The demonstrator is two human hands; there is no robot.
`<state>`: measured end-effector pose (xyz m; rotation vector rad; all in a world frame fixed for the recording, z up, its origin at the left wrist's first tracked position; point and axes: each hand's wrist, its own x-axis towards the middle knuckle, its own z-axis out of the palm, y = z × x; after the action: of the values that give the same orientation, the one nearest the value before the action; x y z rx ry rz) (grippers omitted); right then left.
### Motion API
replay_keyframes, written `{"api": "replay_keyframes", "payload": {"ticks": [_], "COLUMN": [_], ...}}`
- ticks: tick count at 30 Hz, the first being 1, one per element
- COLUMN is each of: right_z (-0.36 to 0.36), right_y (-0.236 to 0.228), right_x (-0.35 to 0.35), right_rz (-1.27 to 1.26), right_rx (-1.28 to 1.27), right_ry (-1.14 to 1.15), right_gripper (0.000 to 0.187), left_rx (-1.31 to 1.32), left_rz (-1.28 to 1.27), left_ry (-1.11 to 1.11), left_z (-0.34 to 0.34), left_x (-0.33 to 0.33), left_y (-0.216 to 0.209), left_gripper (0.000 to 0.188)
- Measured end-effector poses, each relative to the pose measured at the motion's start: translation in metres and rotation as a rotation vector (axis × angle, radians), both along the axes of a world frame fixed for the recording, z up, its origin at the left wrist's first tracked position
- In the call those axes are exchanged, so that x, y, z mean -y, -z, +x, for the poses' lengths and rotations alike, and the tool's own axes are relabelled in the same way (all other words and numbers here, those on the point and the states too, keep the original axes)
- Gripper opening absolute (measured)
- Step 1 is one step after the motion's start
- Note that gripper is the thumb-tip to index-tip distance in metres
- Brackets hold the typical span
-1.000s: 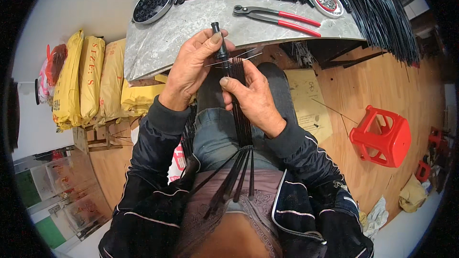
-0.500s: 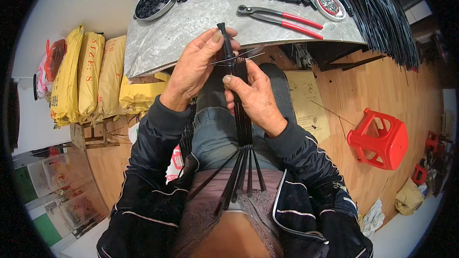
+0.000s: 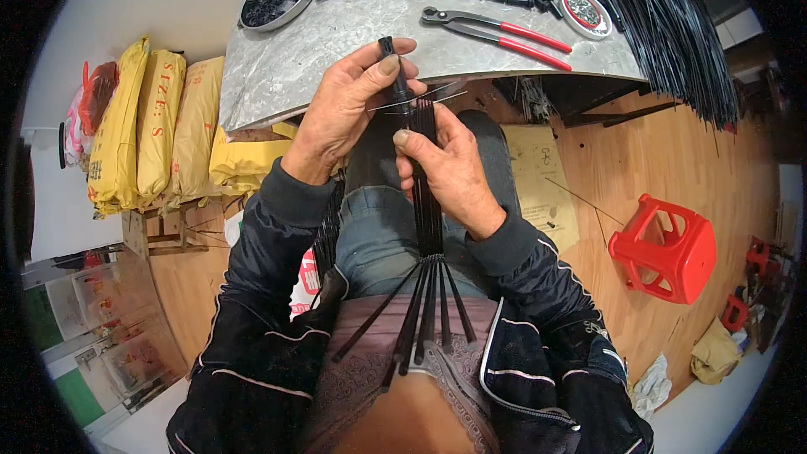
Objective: Assembling and binding bunches of black cables together with plastic components using pliers.
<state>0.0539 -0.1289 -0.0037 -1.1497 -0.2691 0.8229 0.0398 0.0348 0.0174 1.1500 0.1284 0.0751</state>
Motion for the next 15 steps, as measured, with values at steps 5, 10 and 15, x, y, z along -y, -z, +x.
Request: {"api": "replay_keyframes", "payload": {"ticks": [5, 10, 15], "right_z": [0.0014, 0.0016, 0.0011], "right_y": [0.0039, 0.0032, 0.0014], "right_x": [-0.0007, -0.0021, -0.003], "right_rz": [0.011, 0.004, 0.013], "right_rx": [-0.006, -0.006, -0.033], "right_ry": [0.0, -0.009, 0.016], "right_gripper": [0.014, 0.014, 0.015], "left_rx": [-0.006, -0.009, -0.002], "left_rz": [-0.023, -0.02, -0.028], "left_ry": [-0.004, 0.007, 0.0], "left_z": [-0.0007, -0.0015, -0.002], "left_x": [-0.0004, -0.0022, -0.0011], "left_y": [0.0008, 0.0025, 0.0013], "left_gripper": [0.038, 0.036, 0.035]}}
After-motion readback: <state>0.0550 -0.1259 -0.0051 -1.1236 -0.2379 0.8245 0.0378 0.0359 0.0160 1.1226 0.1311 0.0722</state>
